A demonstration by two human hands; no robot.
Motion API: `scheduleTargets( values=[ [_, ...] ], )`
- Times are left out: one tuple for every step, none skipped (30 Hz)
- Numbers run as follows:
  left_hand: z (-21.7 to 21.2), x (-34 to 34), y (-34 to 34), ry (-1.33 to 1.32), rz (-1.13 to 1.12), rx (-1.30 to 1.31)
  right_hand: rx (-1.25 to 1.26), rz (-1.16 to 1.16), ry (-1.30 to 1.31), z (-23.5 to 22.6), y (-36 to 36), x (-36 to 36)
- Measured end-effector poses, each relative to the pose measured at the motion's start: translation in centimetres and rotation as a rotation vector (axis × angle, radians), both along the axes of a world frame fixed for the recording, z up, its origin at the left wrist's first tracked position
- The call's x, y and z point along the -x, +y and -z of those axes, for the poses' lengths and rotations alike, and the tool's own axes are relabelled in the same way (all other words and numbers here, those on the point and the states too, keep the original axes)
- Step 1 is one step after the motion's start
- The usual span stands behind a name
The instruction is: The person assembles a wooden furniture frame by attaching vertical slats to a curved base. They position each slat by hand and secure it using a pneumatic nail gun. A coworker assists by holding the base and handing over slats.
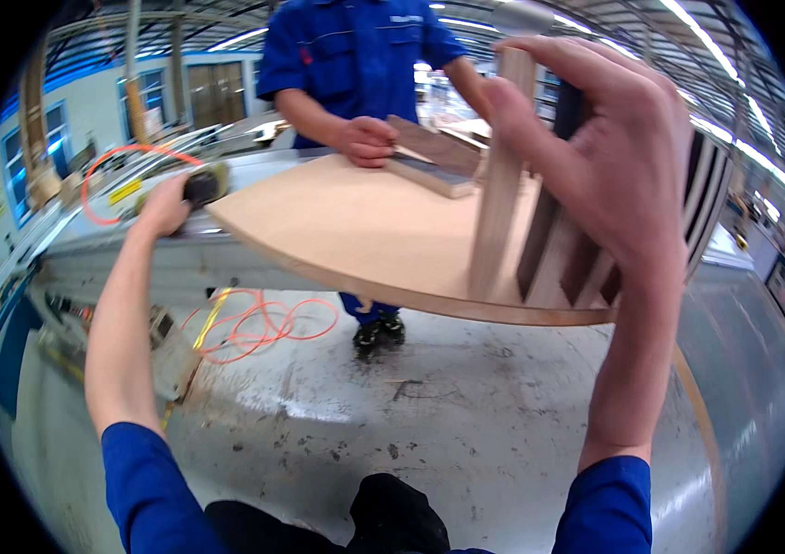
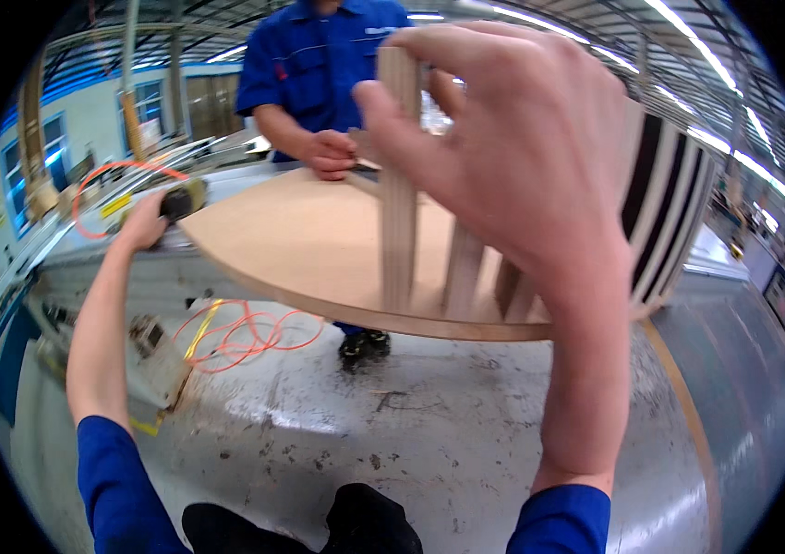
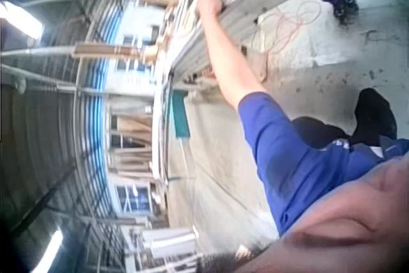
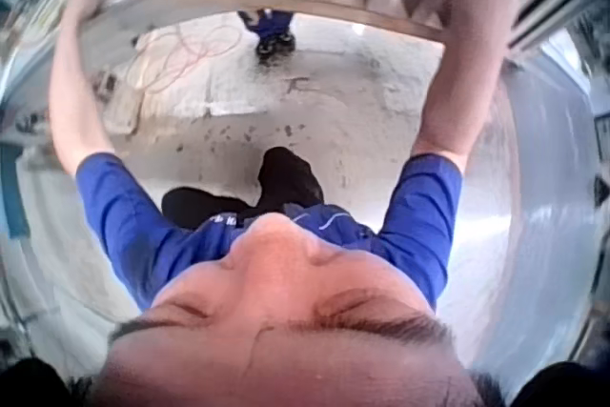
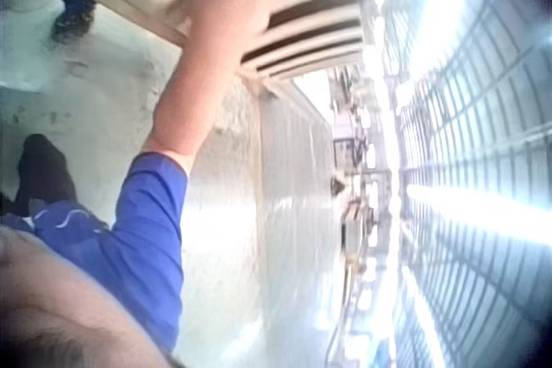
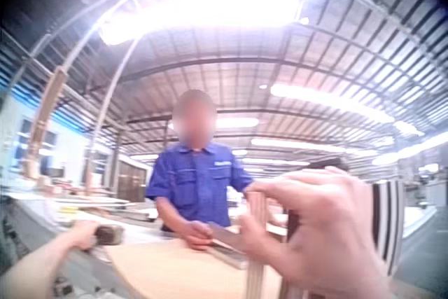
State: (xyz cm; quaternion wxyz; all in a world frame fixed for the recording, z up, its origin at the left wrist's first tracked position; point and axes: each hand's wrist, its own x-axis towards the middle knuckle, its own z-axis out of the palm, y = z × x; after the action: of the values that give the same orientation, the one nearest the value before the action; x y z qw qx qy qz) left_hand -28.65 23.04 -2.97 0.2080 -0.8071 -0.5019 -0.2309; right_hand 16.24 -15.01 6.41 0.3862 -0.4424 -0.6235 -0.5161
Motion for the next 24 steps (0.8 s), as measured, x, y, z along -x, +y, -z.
scheduleTargets(
  values=[
    [-0.2,0.3,0.2,0.011,-0.001,-0.02,-0.047,-0.021,-0.036,0.0,0.4,-0.3],
    [-0.2,0.4,0.2,0.002,-0.015,-0.051,-0.113,-0.053,-0.094,0.0,1.4,-1.1],
    [0.0,-0.1,-0.3,-0.022,-0.026,-0.095,-0.176,-0.074,-0.156,-0.2,2.2,-1.4],
    [0.1,-0.4,-0.8,-0.039,-0.052,-0.156,-0.152,-0.058,-0.166,0.0,1.5,-1.3],
    [0.1,-1.0,-2.0,-0.057,-0.078,-0.214,-0.126,-0.042,-0.176,0.0,0.6,-0.7],
    [0.1,-2.0,-3.7,-0.107,-0.107,-0.304,-0.088,-0.166,-0.114,1.1,-0.3,0.9],
    [0.3,-1.0,-3.3,-0.18,-0.126,-0.414,-0.061,-0.208,-0.077,1.5,-1.0,2.2],
    [0.8,-1.0,-4.6,-0.29,-0.137,-0.462,-0.028,-0.242,-0.036,2.2,-1.4,3.3],
    [1.3,-0.4,-6.4,-0.399,-0.119,-0.491,-0.01,-0.194,-0.018,2.2,-2.1,4.2],
    [1.6,0.3,-8.5,-0.508,-0.095,-0.528,0.012,-0.203,-0.009,2.1,-2.3,4.0],
    [2.1,0.5,-11.2,-0.615,-0.052,-0.561,0.035,-0.212,0.001,2.1,-2.3,3.7],
    [2.8,-0.4,-13.8,-0.738,0.009,-0.591,0.057,-0.194,0.007,2.0,-3.0,3.3],
    [3.4,-1.8,-17.4,-0.799,-0.006,-0.626,0.011,-0.197,-0.017,2.2,-3.0,3.1],
    [4.5,-2.4,-20.6,-0.864,-0.024,-0.663,-0.017,-0.169,-0.025,2.4,-2.9,3.3],
    [6.3,0.4,-23.5,-0.962,0.042,-0.476,-0.051,-0.174,-0.024,2.4,-2.6,3.5],
    [8.5,2.9,-26.1,-1.055,0.11,-0.277,-0.082,-0.172,-0.026,2.5,-2.3,3.9],
    [10.4,1.5,-29.1,-1.217,0.199,-0.164,-0.033,-0.16,-0.01,2.3,-2.4,3.8],
    [12.0,0.4,-32.4,-1.379,0.265,-0.069,-0.012,-0.167,-0.005,2.3,-2.1,3.6],
    [14.5,-0.9,-34.4,-1.453,0.344,-0.061,0.007,-0.173,-0.001,2.2,-2.0,3.5],
    [16.8,-3.1,-35.5,-1.53,0.435,-0.035,0.026,-0.161,-0.002,2.1,-2.0,3.3],
    [17.8,-6.0,-36.9,-1.598,0.5,0.077,0.012,-0.111,-0.017,2.2,-1.6,2.7],
    [18.8,-8.3,-38.1,-1.663,0.552,0.187,0.024,-0.121,-0.01,2.4,-1.7,2.9],
    [20.9,-9.4,-38.1,-1.748,0.657,0.396,0.033,-0.123,-0.001,2.3,-2.3,2.8],
    [23.1,-10.4,-37.6,-1.829,0.75,0.605,0.044,-0.134,0.007,2.4,-2.5,3.1]
  ],
)
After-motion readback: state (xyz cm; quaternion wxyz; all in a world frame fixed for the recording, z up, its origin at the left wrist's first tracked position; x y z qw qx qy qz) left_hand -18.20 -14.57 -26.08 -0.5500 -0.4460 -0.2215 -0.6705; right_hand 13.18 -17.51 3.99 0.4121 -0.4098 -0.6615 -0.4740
